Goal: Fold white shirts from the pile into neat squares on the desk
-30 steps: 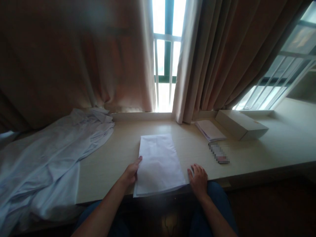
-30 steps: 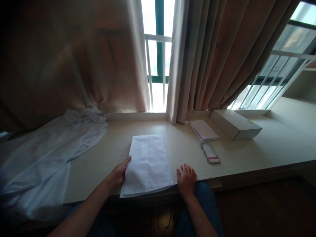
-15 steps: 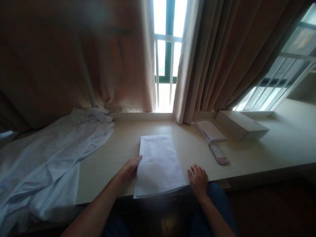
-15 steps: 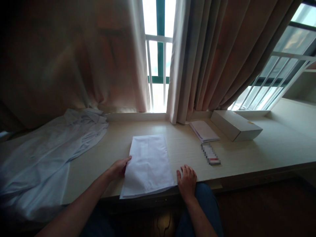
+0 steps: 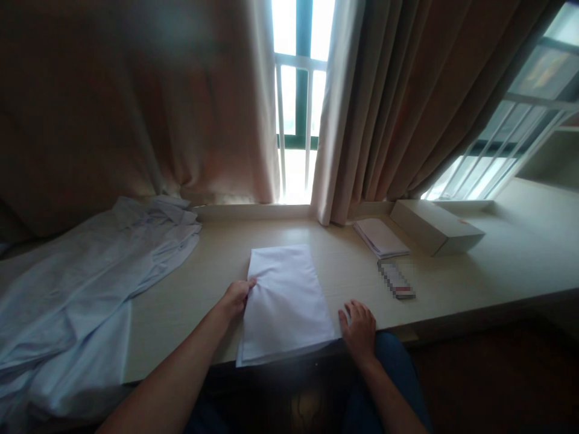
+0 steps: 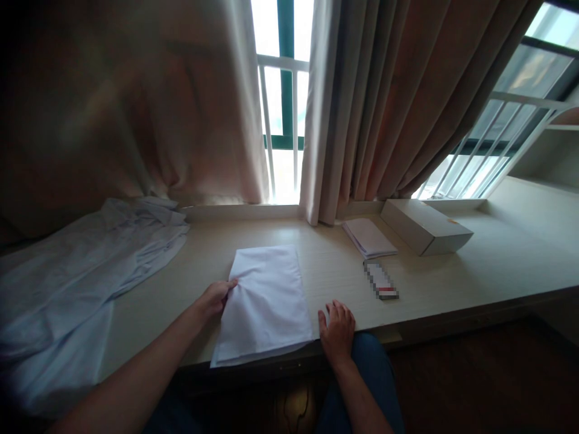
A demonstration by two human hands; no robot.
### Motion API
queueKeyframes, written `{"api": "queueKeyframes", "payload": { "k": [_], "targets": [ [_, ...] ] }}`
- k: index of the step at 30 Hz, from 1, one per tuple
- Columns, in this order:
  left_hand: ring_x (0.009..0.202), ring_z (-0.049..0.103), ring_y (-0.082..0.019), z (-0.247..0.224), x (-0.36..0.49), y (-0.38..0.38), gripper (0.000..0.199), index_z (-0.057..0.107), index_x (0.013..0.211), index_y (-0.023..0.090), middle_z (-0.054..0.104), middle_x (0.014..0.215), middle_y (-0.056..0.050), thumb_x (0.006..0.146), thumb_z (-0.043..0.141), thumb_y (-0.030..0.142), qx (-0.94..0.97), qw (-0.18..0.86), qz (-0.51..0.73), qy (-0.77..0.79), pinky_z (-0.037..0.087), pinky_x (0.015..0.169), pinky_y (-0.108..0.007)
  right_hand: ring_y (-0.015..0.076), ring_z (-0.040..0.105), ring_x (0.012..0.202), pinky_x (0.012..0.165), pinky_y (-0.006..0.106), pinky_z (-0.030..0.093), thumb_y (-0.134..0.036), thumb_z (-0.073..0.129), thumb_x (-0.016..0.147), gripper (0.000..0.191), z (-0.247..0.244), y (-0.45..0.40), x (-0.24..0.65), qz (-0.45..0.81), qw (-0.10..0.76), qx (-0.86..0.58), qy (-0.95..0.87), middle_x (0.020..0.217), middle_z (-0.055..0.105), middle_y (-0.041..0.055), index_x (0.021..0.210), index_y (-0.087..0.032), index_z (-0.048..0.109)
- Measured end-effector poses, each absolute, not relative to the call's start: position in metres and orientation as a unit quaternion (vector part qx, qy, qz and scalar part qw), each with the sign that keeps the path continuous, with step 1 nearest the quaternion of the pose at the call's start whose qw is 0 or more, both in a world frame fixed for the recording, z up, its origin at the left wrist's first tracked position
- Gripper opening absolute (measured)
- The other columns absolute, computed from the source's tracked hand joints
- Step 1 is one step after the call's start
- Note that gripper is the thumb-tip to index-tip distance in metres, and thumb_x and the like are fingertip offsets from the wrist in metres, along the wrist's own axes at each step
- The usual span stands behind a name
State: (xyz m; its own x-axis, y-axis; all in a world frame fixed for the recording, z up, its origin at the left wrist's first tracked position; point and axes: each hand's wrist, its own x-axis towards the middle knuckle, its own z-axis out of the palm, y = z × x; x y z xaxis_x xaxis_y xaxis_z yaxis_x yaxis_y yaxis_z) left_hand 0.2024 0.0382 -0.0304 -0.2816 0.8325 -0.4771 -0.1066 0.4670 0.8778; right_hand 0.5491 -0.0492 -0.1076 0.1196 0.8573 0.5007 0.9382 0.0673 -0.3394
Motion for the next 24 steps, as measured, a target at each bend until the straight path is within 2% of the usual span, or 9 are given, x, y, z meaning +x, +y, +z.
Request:
{"api": "queueKeyframes", "payload": {
  "k": [3, 6, 10, 12, 14, 20, 24],
  "targets": [
    [0.055, 0.064, -0.018, -0.034, 0.201, 0.034, 0.01, 0.064, 0.078, 0.01, 0.067, 0.063, -0.007, 0.081, 0.062, 0.02, 0.256, 0.576, 0.432, 0.645, 0.055, 0.056, -0.029, 0.0269, 0.048, 0.117, 0.101, 0.042, 0.032, -0.04, 0.044, 0.094, 0.034, -0.106, -0.049, 0.549, -0.065, 0.312, -0.68, -0.661, 0.121, 0.061, 0.0115, 0.106, -0.018, 0.066],
    [0.054, 0.064, -0.018, -0.035, 0.195, 0.021, 0.016, 0.063, 0.082, 0.011, 0.067, 0.064, -0.007, 0.083, 0.061, 0.027, 0.252, 0.607, 0.427, 0.621, 0.056, 0.054, -0.03, 0.027, 0.048, 0.117, 0.101, 0.042, 0.032, -0.04, 0.043, 0.094, 0.034, -0.105, -0.049, 0.55, -0.063, 0.313, -0.677, -0.663, 0.121, 0.061, 0.0117, 0.107, -0.018, 0.066],
    [0.062, 0.068, -0.021, -0.036, 0.19, -0.01, 0.032, 0.065, 0.094, 0.013, 0.072, 0.078, -0.008, 0.072, 0.076, 0.034, 0.291, 0.613, 0.413, 0.608, 0.055, 0.052, -0.028, 0.0273, 0.047, 0.117, 0.101, 0.042, 0.031, -0.04, 0.044, 0.093, 0.033, -0.105, -0.05, 0.549, -0.06, 0.31, -0.677, -0.664, 0.121, 0.061, 0.0117, 0.107, -0.018, 0.066],
    [0.068, 0.07, -0.021, -0.038, 0.19, -0.024, 0.038, 0.066, 0.097, 0.014, 0.073, 0.086, -0.01, 0.065, 0.081, 0.029, 0.3, 0.597, 0.417, 0.616, 0.055, 0.054, -0.026, 0.0272, 0.047, 0.118, 0.102, 0.042, 0.031, -0.04, 0.045, 0.093, 0.033, -0.106, -0.051, 0.549, -0.061, 0.306, -0.679, -0.664, 0.121, 0.061, 0.0116, 0.107, -0.018, 0.066],
    [0.072, 0.07, -0.022, -0.04, 0.192, -0.032, 0.037, 0.066, 0.096, 0.013, 0.073, 0.089, -0.011, 0.064, 0.082, 0.022, 0.297, 0.604, 0.427, 0.603, 0.056, 0.059, -0.027, 0.0272, 0.047, 0.118, 0.102, 0.041, 0.031, -0.04, 0.045, 0.093, 0.034, -0.107, -0.051, 0.549, -0.063, 0.302, -0.68, -0.665, 0.122, 0.06, 0.0118, 0.108, -0.017, 0.065],
    [0.066, 0.069, -0.02, -0.048, 0.192, -0.029, 0.028, 0.065, 0.1, 0.009, 0.073, 0.084, -0.011, 0.073, 0.065, 0.006, 0.239, 0.682, 0.465, 0.512, 0.059, 0.065, -0.032, 0.0272, 0.047, 0.118, 0.102, 0.041, 0.03, -0.04, 0.045, 0.093, 0.034, -0.107, -0.053, 0.549, -0.067, 0.293, -0.676, -0.673, 0.122, 0.06, 0.0119, 0.109, -0.017, 0.065],
    [0.07, 0.071, -0.022, -0.051, 0.19, -0.026, 0.028, 0.063, 0.106, 0.007, 0.072, 0.079, -0.011, 0.079, 0.056, 0.007, 0.174, 0.723, 0.451, 0.493, 0.059, 0.07, -0.033, 0.0269, 0.047, 0.118, 0.102, 0.041, 0.03, -0.04, 0.045, 0.093, 0.034, -0.107, -0.053, 0.55, -0.07, 0.293, -0.677, -0.672, 0.122, 0.06, 0.0119, 0.109, -0.017, 0.065]
  ]
}}
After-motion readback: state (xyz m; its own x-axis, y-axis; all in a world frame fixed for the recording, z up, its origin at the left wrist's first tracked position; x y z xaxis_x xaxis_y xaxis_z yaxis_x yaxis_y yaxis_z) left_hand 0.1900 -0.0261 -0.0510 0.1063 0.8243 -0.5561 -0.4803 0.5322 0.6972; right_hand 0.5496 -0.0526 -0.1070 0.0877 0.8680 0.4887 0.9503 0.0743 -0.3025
